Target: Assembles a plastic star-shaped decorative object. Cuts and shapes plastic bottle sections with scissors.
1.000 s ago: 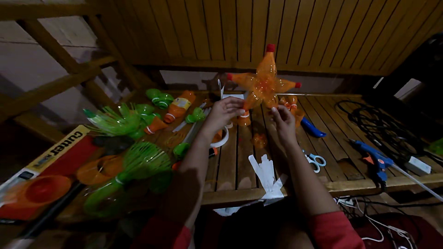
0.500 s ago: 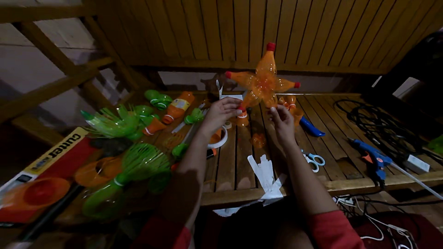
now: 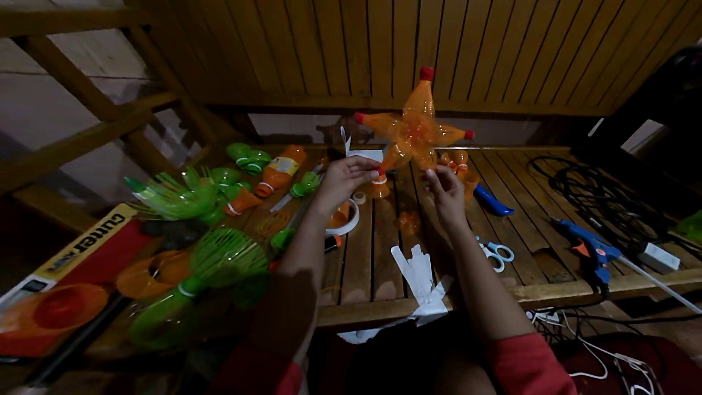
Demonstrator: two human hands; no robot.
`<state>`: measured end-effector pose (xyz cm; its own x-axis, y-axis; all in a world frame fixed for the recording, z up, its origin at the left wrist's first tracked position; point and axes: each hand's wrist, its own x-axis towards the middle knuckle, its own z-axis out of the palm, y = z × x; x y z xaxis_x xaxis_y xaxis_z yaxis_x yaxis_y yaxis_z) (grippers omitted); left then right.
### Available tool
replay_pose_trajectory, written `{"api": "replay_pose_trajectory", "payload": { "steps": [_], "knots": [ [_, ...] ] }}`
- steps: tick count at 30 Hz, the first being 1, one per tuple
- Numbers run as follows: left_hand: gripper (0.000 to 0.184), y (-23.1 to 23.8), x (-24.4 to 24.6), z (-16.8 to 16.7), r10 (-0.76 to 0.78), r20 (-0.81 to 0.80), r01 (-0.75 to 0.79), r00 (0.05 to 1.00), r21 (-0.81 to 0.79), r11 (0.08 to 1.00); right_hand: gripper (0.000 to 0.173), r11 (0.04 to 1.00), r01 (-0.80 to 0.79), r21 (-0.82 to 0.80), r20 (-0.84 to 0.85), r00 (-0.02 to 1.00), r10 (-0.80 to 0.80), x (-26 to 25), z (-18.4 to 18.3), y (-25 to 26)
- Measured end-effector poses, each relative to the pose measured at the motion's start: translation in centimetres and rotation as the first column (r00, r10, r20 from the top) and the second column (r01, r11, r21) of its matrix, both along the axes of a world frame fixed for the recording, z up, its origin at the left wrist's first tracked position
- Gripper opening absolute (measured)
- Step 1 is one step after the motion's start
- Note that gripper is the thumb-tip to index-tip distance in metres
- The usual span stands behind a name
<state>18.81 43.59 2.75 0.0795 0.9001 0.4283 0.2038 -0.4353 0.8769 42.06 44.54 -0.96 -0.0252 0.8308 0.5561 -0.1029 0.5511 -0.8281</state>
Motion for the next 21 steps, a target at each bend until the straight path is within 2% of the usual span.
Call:
{"api": "replay_pose_trajectory", "payload": {
  "steps": [21],
  "knots": [
    [0.02,0.13,-0.02,-0.06,-0.004,-0.021,0.004,1.0,0.003,1.0,0.02,1.0,0.015,0.025,0.023,1.0,-0.015,0.0,0.06,0.0]
  ]
}}
